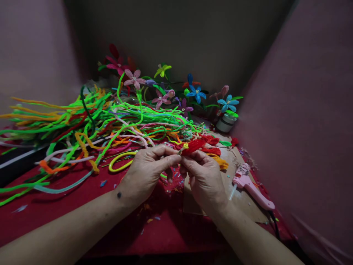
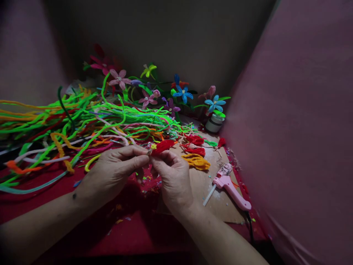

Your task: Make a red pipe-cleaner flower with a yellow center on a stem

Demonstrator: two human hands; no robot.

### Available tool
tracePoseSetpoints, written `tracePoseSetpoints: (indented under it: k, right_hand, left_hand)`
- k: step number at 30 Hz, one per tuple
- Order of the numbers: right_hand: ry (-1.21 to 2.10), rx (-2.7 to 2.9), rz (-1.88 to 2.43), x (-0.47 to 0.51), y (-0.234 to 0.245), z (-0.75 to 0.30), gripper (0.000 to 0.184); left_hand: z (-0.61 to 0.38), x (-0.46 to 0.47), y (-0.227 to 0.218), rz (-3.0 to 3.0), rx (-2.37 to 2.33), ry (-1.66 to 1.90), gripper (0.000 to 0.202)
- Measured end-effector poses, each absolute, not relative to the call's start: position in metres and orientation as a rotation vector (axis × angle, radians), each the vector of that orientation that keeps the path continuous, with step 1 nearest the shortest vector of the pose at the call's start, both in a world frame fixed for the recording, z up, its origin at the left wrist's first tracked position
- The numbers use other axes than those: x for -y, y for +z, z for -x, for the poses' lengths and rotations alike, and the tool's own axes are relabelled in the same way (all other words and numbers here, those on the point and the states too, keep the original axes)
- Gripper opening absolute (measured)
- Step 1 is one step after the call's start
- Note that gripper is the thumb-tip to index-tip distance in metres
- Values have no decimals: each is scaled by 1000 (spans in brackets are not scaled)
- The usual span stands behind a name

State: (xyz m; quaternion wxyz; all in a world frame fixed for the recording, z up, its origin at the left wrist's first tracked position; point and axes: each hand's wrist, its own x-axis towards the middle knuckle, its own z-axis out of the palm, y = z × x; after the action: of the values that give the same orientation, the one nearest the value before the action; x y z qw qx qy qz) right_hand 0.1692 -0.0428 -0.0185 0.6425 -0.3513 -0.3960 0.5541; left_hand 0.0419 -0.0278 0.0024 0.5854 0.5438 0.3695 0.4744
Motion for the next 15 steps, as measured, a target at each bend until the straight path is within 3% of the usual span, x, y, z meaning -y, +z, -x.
tracePoseSetpoints:
  k: [15]
  right_hand:
    - [1224, 916, 767, 44, -23, -168, 4]
  left_hand:
    - [-43, 23, -8, -1041, -742, 1069, 6]
